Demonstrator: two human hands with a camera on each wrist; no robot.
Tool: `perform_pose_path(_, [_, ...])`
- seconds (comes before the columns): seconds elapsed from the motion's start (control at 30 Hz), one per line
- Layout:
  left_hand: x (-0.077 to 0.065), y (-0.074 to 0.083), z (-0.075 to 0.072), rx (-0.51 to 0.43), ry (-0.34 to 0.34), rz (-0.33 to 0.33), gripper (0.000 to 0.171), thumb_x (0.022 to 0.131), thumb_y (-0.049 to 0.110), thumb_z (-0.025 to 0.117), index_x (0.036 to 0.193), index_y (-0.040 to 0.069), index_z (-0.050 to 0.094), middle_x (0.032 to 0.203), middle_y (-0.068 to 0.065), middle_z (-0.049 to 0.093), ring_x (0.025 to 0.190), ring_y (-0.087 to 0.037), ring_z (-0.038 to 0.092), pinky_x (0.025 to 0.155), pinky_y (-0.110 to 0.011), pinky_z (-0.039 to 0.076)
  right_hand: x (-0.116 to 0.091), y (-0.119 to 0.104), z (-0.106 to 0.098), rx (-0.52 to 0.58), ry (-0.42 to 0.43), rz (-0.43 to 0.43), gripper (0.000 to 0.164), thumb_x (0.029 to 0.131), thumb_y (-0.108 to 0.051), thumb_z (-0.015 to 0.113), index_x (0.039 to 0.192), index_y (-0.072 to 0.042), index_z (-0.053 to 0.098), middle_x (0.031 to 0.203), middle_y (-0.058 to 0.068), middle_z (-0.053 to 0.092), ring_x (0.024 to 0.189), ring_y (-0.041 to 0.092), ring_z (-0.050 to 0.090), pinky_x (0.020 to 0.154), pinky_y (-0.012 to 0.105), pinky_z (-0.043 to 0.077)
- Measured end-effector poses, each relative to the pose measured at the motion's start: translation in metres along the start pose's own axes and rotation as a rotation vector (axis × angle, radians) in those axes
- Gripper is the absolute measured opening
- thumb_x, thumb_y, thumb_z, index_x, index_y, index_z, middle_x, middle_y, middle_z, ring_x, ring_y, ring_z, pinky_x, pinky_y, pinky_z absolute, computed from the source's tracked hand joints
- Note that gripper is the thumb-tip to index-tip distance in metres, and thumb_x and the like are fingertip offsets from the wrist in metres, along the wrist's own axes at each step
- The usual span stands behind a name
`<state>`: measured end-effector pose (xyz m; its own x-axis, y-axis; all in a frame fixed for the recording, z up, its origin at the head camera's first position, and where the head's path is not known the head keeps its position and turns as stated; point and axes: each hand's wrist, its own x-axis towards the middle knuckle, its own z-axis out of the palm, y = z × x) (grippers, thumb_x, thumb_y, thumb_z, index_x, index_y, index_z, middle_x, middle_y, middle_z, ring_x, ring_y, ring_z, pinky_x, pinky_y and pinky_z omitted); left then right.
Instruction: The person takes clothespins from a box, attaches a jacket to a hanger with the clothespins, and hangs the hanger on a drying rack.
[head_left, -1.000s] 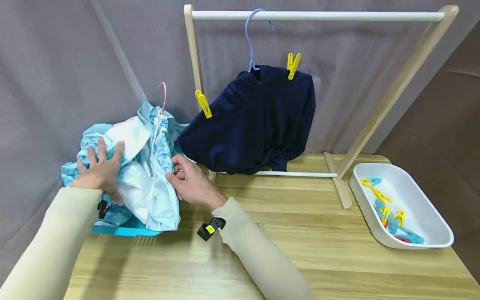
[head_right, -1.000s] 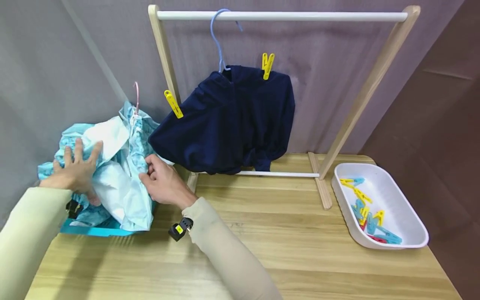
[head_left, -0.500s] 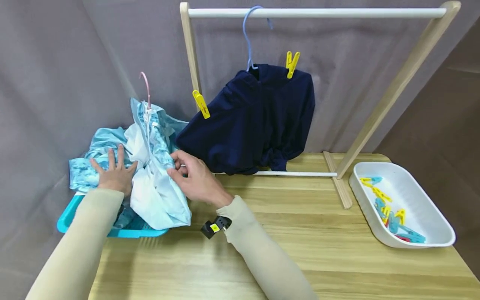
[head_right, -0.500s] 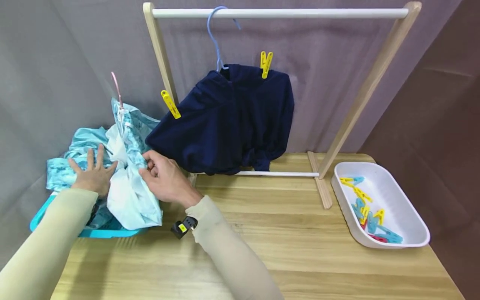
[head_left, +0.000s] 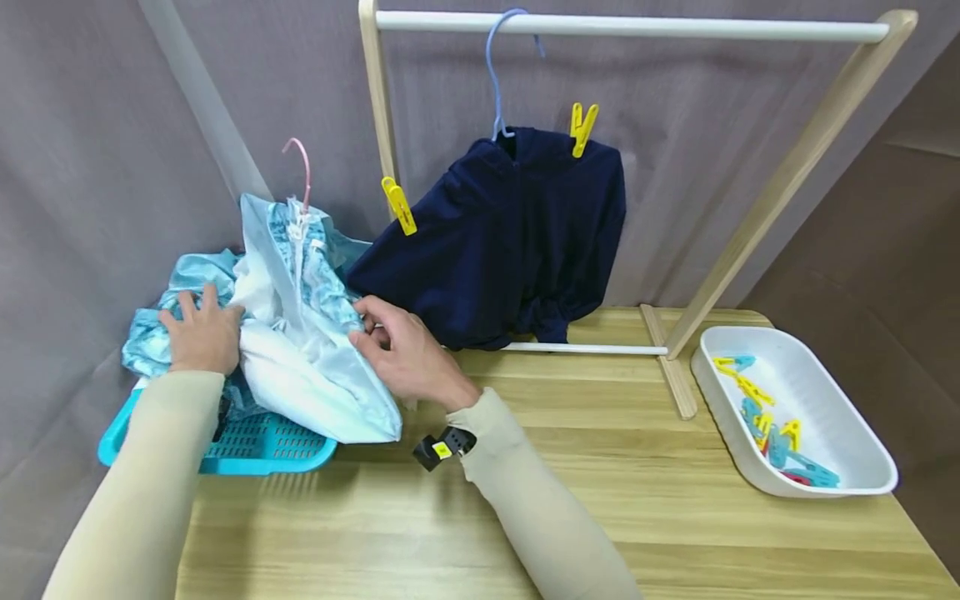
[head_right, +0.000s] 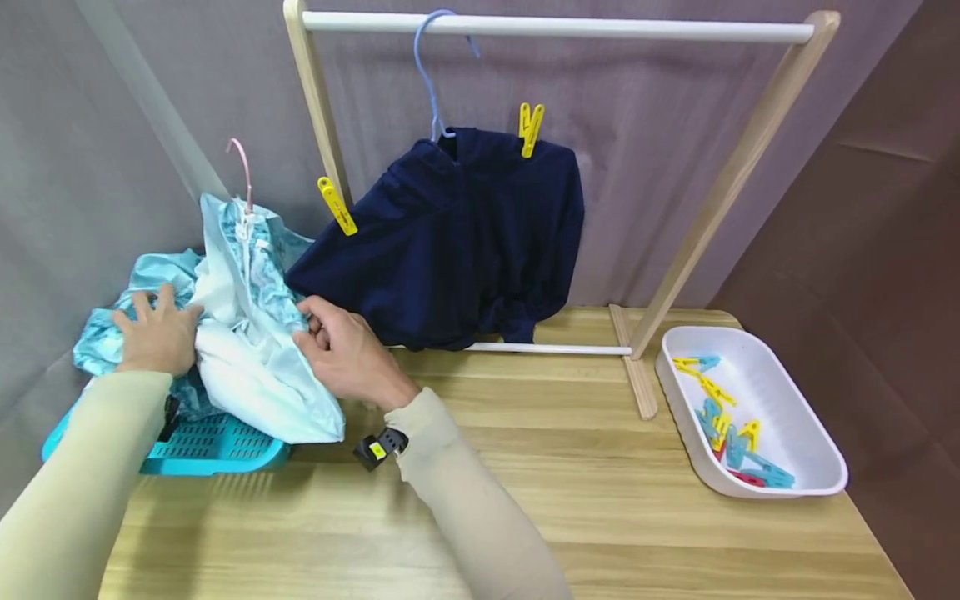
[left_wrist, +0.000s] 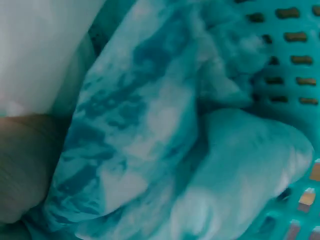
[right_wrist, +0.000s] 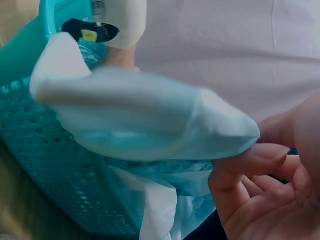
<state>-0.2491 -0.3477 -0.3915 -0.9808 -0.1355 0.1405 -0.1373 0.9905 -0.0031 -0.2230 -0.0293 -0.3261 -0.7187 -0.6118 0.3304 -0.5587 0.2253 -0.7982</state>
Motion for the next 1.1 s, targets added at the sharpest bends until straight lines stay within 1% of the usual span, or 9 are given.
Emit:
perform_pose_path(0.13, [0.004,-0.005,-0.013,-0.065,0.075,0.021,0.028,0.095,-0.01,0.047,0.118,-0.009,0.063,0.129,-0.041,0.039,0.129,-0.069,0.027,0.105,-0.088,0.011,-0.001,-0.001,-0.004,-0.021,0.005,-0.008,0.016,0.104,-0.013,0.055,0.118,-0.007,0.062,0.086,0.001,0.055,0.076,0.014,0.053,0.069,0.018,0.042])
perform_pose_path(0.23, [0.003,-0.006,-0.024,-0.102,0.167,0.072,0.023,0.096,-0.009,0.047,0.111,-0.015,0.064,0.115,-0.04,0.047,0.111,-0.067,0.046,0.101,-0.082,0.031,-0.002,-0.005,-0.008,-0.049,-0.008,-0.02,0.022,0.106,-0.013,0.053,0.124,-0.007,0.062,0.089,0.004,0.059,0.078,0.016,0.055,0.07,0.019,0.043])
perform_pose_path(0.3, [0.001,-0.006,-0.033,-0.13,0.252,0.103,0.024,0.1,-0.004,0.046,0.108,-0.017,0.064,0.108,-0.037,0.05,0.096,-0.062,0.054,0.084,-0.074,0.045,-0.004,-0.007,-0.012,-0.087,-0.012,-0.045,0.029,0.107,-0.013,0.051,0.133,-0.005,0.061,0.098,0.006,0.063,0.083,0.015,0.056,0.075,0.02,0.045])
perform_pose_path(0.43, [-0.006,-0.011,-0.054,-0.211,0.39,0.178,0.029,0.104,0.001,0.044,0.101,-0.02,0.063,0.102,-0.031,0.051,0.085,-0.054,0.054,0.066,-0.066,0.043,-0.006,-0.015,-0.021,-0.182,-0.03,-0.127,0.041,0.108,-0.01,0.046,0.147,0.001,0.051,0.097,0.008,0.06,0.08,0.015,0.051,0.075,0.022,0.042])
perform_pose_path(0.6, [-0.032,-0.016,-0.08,-0.227,0.454,0.279,0.021,0.086,-0.011,0.054,0.104,-0.014,0.064,0.107,-0.028,0.053,0.082,-0.05,0.053,0.065,-0.065,0.042,-0.013,-0.029,-0.031,-0.251,-0.078,-0.197,0.041,0.109,-0.006,0.042,0.149,0.003,0.048,0.086,0.004,0.048,0.071,0.013,0.043,0.068,0.021,0.037])
perform_pose_path(0.73, [-0.064,-0.015,-0.101,-0.167,0.529,0.311,0.036,0.071,-0.011,0.063,0.108,-0.01,0.063,0.101,-0.027,0.057,0.071,-0.047,0.053,0.061,-0.062,0.042,-0.023,-0.039,-0.041,-0.305,-0.118,-0.248,0.04,0.109,-0.007,0.043,0.147,0.0,0.051,0.087,0.001,0.045,0.07,0.01,0.04,0.066,0.02,0.035])
perform_pose_path(0.8, [-0.081,-0.01,-0.113,-0.155,0.532,0.245,0.051,0.067,-0.009,0.068,0.117,-0.008,0.058,0.09,-0.029,0.057,0.063,-0.047,0.051,0.057,-0.061,0.041,-0.03,-0.041,-0.047,-0.335,-0.13,-0.275,0.04,0.109,-0.007,0.043,0.147,-0.003,0.053,0.088,0.0,0.045,0.071,0.009,0.04,0.066,0.02,0.034])
perform_pose_path(0.97, [-0.12,0.002,-0.135,-0.192,0.601,0.2,0.09,0.063,-0.006,0.064,0.145,0.0,0.028,0.088,-0.035,0.059,0.05,-0.04,0.044,0.045,-0.039,0.03,-0.05,-0.046,-0.059,-0.381,-0.149,-0.347,0.04,0.109,-0.005,0.042,0.145,-0.009,0.057,0.093,-0.002,0.049,0.074,0.008,0.04,0.068,0.019,0.035])
perform_pose_path(1.1, [-0.138,0.009,-0.139,-0.288,0.624,0.235,0.127,0.045,-0.01,0.069,0.161,0.009,0.018,0.112,-0.042,0.053,0.078,-0.054,0.049,0.066,-0.049,0.038,-0.068,-0.052,-0.066,-0.41,-0.184,-0.382,0.04,0.106,0.001,0.043,0.14,-0.01,0.061,0.097,-0.003,0.05,0.078,0.007,0.043,0.067,0.017,0.036])
